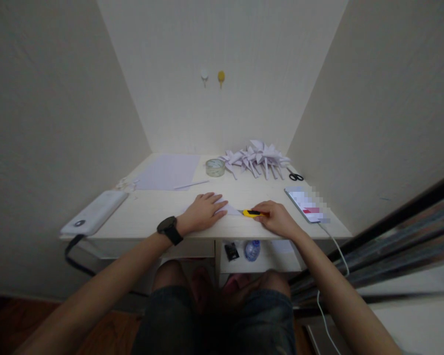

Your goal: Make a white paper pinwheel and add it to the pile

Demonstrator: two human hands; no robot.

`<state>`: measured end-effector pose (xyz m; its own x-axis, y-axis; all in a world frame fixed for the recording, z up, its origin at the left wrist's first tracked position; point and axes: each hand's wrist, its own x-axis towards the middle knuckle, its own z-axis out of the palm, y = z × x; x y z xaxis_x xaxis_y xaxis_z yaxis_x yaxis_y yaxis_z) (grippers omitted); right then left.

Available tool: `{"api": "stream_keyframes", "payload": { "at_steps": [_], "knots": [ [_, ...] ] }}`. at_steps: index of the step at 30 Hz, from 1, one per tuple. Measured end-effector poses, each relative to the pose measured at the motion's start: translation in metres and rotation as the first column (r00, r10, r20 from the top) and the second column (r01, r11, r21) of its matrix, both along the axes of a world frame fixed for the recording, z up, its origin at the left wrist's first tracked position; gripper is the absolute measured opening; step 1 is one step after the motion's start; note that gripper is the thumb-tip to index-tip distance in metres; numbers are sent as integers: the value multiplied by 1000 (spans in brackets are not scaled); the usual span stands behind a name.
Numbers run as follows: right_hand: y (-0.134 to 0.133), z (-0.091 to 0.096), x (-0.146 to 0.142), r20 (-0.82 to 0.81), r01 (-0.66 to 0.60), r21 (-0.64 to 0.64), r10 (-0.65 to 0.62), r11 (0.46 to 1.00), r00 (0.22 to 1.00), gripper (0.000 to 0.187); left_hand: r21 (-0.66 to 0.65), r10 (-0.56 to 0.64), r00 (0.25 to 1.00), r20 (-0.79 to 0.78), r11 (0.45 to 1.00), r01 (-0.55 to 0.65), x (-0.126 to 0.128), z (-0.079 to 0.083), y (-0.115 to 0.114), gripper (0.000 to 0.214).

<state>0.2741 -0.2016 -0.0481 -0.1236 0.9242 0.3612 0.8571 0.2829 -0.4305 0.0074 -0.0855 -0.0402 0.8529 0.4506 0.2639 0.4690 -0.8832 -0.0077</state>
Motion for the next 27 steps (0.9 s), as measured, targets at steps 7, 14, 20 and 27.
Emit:
{"api": "stream_keyframes", "payload": {
  "at_steps": [7,14,20,27],
  "knots": [
    [2,3,-5,-4,3,-20,-3,1000,1000,27,16,47,998,46,999,-48,9,0,-5,54],
    [12,1,-31,35,125,18,-126,992,991,30,-51,108,994,-8,993,-108,10,-14,-1,63],
    [28,-5,-65,90,341,63,-346,938,934,29,-6,156,988,-9,988,-156,11,-13,-5,63],
    [29,-4,-62,7,243,65,-244,968,970,16,-29,121,992,-32,992,-122,3,-9,2,60]
  ]
}}
